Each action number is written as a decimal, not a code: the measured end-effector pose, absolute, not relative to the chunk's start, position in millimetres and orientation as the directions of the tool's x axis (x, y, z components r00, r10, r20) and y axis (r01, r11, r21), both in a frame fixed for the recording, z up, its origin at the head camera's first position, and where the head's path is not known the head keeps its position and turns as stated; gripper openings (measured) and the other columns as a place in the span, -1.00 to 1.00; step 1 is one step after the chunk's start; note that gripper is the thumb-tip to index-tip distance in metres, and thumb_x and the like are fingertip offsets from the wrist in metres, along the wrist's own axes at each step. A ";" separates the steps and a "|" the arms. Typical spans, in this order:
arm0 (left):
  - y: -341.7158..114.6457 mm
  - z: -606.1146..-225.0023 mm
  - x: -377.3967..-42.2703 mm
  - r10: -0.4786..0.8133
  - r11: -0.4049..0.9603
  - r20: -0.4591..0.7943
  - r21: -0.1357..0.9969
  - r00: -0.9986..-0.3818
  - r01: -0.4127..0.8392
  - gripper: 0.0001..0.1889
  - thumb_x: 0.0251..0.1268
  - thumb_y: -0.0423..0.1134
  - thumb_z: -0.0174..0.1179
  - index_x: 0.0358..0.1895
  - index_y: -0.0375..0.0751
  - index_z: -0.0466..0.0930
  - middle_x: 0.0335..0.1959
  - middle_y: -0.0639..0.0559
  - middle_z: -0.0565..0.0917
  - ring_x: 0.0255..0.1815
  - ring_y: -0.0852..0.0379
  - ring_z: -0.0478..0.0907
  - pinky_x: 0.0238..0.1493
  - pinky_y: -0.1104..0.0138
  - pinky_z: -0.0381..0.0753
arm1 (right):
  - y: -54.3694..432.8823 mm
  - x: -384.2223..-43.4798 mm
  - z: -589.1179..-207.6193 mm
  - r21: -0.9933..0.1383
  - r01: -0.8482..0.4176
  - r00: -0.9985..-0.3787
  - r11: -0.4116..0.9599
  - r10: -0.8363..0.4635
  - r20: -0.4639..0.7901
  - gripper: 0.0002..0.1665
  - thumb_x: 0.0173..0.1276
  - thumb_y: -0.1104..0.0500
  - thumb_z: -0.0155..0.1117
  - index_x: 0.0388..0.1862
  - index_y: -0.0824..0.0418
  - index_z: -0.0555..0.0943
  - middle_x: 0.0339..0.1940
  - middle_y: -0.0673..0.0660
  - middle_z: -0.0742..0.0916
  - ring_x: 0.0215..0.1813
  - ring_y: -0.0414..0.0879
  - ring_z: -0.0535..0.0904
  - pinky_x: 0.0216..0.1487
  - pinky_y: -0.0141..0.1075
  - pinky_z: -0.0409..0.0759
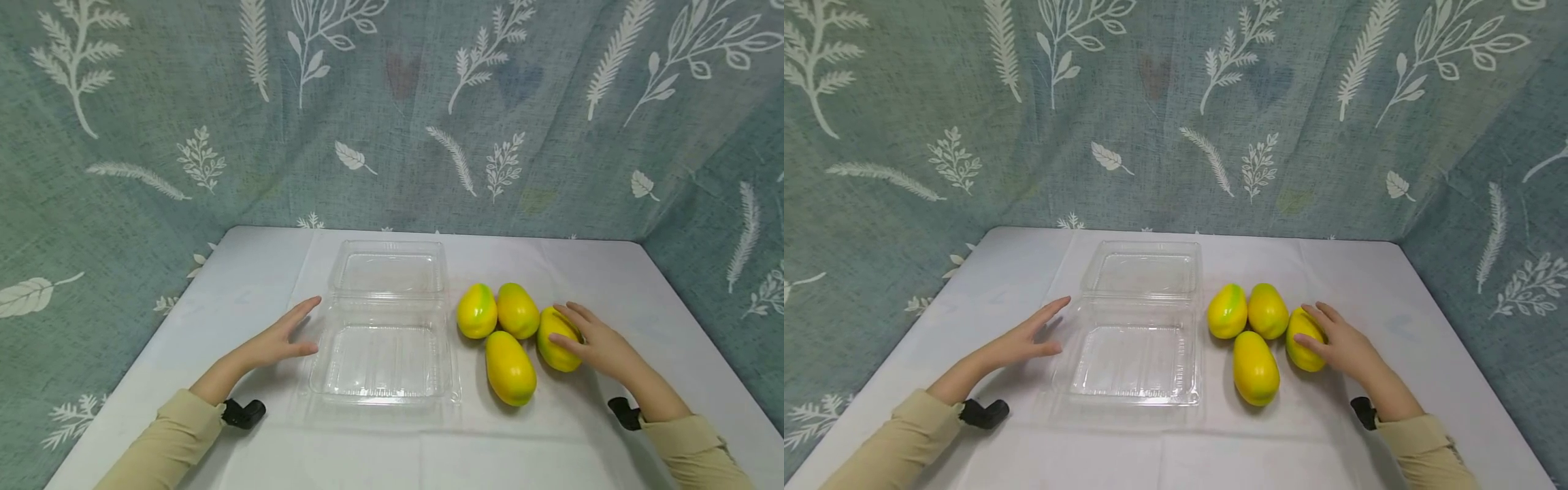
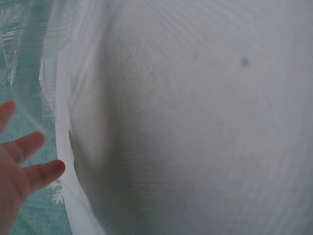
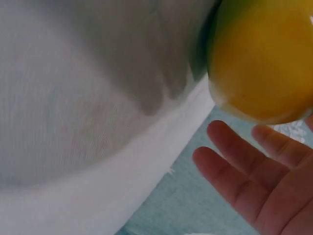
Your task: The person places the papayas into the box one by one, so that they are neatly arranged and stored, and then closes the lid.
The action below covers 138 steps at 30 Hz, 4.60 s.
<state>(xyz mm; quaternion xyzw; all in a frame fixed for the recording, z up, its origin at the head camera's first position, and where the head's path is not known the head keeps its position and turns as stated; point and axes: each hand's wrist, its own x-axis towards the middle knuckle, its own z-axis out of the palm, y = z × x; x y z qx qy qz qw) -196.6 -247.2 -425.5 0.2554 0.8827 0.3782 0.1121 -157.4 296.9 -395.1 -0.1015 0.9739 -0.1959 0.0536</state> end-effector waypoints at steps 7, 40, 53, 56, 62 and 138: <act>-247.5 -429.3 -195.6 0.549 0.575 -0.004 0.728 -0.836 0.374 -0.14 0.17 -0.21 0.21 0.45 -0.20 -0.14 0.46 -0.22 -0.10 0.41 -0.31 -0.08 0.23 -0.27 0.03 | 292.9 -157.6 -393.5 -0.488 -0.144 -0.970 0.861 -0.221 -0.103 -0.07 0.28 -0.20 0.11 0.33 0.46 0.16 0.28 0.51 0.30 0.25 0.44 0.19 0.14 0.28 0.21; -250.0 -428.2 -196.2 0.611 0.529 0.036 0.725 -0.791 0.441 -0.07 0.03 -0.22 0.32 0.44 -0.20 -0.07 0.47 -0.14 -0.07 0.43 -0.29 -0.14 0.22 -0.31 -0.03 | 294.3 -168.5 -346.9 -0.613 0.042 -0.954 0.789 -0.151 -0.260 0.01 0.31 -0.19 0.07 0.45 0.30 -0.17 0.26 0.58 0.19 0.05 0.31 0.42 -0.17 -0.08 0.56; -249.8 -428.5 -196.3 0.626 0.526 0.061 0.703 -0.777 0.479 -0.02 -0.06 -0.20 0.36 0.42 -0.28 -0.06 0.46 -0.17 -0.07 0.42 -0.31 -0.16 0.20 -0.33 -0.04 | 272.4 -179.5 -320.3 -0.681 0.045 -0.940 0.731 -0.199 -0.275 0.03 0.31 -0.20 0.05 0.47 0.19 -0.24 0.35 0.55 0.07 0.21 0.36 0.26 0.02 0.06 0.48; -250.4 -428.0 -195.9 0.629 0.529 0.060 0.698 -0.775 0.483 0.00 -0.08 -0.18 0.37 0.43 -0.27 -0.07 0.47 -0.17 -0.07 0.42 -0.31 -0.16 0.19 -0.33 -0.04 | 269.4 -182.0 -318.4 -0.687 0.050 -0.937 0.725 -0.204 -0.283 0.03 0.32 -0.20 0.06 0.47 0.19 -0.26 0.36 0.55 0.05 0.23 0.37 0.25 0.05 0.09 0.45; -250.4 -427.6 -196.0 0.633 0.532 0.053 0.695 -0.772 0.484 0.01 -0.08 -0.16 0.37 0.43 -0.26 -0.07 0.47 -0.15 -0.07 0.42 -0.29 -0.15 0.20 -0.31 -0.03 | 264.0 -187.3 -315.6 -0.701 0.050 -0.933 0.712 -0.216 -0.286 0.03 0.31 -0.19 0.06 0.48 0.16 -0.26 0.37 0.53 0.03 0.25 0.36 0.22 0.07 0.11 0.44; -252.6 -425.4 -192.7 0.648 0.561 0.068 0.632 -0.759 0.535 -0.06 -0.05 -0.12 0.37 0.42 -0.13 0.03 0.47 -0.03 -0.06 0.44 -0.19 -0.14 0.23 -0.24 0.06 | 103.6 -209.9 -331.6 -0.864 -0.041 -0.807 0.501 -0.526 -0.267 -0.13 0.23 -0.08 0.22 0.43 -0.06 0.02 0.36 0.19 0.28 0.11 0.08 0.46 -0.05 -0.22 0.54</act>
